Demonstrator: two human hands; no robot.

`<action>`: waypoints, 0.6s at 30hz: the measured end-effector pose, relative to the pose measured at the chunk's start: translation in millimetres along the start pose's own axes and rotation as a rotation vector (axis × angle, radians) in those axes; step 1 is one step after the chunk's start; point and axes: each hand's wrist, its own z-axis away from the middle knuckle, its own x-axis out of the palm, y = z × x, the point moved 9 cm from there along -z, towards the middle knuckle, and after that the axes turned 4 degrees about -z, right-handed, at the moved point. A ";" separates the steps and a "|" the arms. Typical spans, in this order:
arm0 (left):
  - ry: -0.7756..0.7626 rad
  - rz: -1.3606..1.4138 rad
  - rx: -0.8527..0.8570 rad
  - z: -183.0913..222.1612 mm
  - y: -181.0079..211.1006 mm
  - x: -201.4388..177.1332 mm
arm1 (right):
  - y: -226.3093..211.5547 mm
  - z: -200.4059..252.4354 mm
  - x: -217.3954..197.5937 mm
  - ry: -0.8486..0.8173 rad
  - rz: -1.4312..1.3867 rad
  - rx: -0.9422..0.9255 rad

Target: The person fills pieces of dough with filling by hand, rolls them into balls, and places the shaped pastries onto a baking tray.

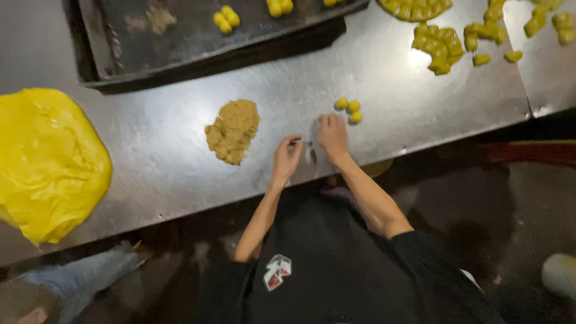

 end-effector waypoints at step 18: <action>-0.151 -0.347 0.293 -95.9 39.1 169.8 | 121.7 33.8 -99.9 0.011 -0.368 0.204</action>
